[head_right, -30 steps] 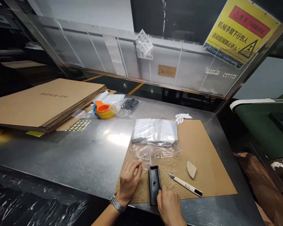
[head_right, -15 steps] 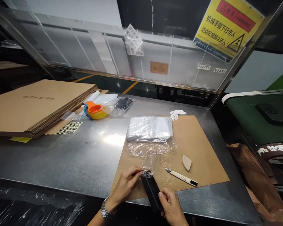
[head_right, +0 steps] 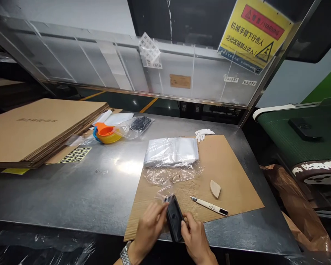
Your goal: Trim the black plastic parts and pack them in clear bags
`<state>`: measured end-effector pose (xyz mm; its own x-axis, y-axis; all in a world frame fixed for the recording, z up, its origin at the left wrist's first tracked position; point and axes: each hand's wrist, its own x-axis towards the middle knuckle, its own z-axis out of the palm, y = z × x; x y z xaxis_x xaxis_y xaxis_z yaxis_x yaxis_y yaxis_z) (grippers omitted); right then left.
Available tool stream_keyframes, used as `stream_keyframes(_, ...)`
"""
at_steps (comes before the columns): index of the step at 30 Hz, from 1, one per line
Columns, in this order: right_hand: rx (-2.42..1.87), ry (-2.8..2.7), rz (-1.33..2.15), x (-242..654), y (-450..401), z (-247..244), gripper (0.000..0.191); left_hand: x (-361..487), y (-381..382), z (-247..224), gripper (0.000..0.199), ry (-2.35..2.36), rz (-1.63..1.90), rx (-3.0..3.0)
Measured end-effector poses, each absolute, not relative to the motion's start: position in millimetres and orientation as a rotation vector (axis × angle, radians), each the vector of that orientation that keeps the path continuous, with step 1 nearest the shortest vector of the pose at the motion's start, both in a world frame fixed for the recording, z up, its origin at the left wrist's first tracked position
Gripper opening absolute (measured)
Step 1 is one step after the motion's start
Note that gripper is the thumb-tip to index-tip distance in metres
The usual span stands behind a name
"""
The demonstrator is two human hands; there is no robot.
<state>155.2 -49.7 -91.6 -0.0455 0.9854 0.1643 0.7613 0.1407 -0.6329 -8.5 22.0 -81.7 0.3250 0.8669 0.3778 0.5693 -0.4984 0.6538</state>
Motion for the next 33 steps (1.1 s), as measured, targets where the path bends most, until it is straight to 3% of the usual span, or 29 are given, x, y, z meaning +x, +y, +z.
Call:
stream_keyframes(9,-1.714,-1.878,0.416,149.9,-44.5,-93.1,0.031,-11.3,26.3,-80.3,0.021,1.322,1.009,2.045)
stream_keyframes(13,-1.753,-1.848,0.505,156.4,-44.6,-81.2,0.025,-18.2,37.9,-83.6,0.025,1.459,1.047,1.848)
stream_keyframes(20,-1.666,-1.794,0.892,166.7,-53.7,-56.3,0.024,-16.9,51.0,-85.2,0.026,1.522,1.115,1.670)
stream_keyframes(25,-1.635,-1.699,0.940,179.3,-59.7,-44.1,0.020,-14.0,49.2,-82.1,0.023,1.416,1.176,1.706)
stream_keyframes(33,-1.526,-1.292,1.355,174.1,-56.4,-64.1,0.035,-14.9,42.4,-78.6,0.024,1.202,1.033,1.672)
